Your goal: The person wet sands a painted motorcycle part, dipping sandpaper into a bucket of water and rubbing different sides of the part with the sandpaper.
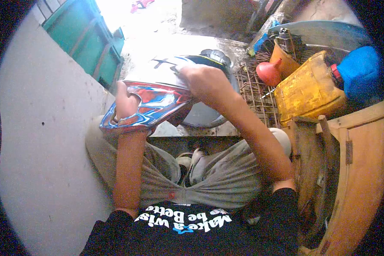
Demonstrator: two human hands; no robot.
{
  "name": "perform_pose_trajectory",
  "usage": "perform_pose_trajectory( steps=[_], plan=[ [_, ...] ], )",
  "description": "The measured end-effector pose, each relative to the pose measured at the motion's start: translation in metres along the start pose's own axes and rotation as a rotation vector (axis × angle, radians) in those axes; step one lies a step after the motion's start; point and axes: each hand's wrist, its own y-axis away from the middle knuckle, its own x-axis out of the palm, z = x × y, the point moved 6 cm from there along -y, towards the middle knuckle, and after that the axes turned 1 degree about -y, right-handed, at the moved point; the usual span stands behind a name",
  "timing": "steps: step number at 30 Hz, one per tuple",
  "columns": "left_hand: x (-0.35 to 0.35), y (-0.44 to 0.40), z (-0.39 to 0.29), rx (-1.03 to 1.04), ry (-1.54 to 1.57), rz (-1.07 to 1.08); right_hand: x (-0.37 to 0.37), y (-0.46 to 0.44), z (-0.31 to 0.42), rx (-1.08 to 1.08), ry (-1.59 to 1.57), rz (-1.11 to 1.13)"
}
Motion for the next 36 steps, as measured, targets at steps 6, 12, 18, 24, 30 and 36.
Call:
perform_pose_trajectory(
  steps=[6,12,18,24,30,36],
  plan=[
    [-0.003,0.003,-0.003,-0.001,-0.021,-0.009,-0.004,0.017,0.042,-0.274,-0.182,0.018],
    [-0.005,-0.018,0.013,-0.193,0.748,0.699,-0.013,0.024,0.063,-0.322,-0.183,-0.038],
    [0.008,0.008,-0.002,-0.059,0.194,-0.093,-0.013,0.014,0.014,-0.017,-0.028,0.059],
    [0.007,0.008,-0.012,0.010,0.139,-0.083,-0.011,0.018,0.055,-0.213,-0.129,0.041],
    [-0.005,-0.006,0.000,0.046,-0.073,0.011,-0.009,0.023,0.064,-0.401,-0.299,-0.161],
    [0.002,0.001,-0.001,0.007,-0.034,-0.046,-0.001,0.011,0.030,-0.164,-0.081,0.060]
  ],
)
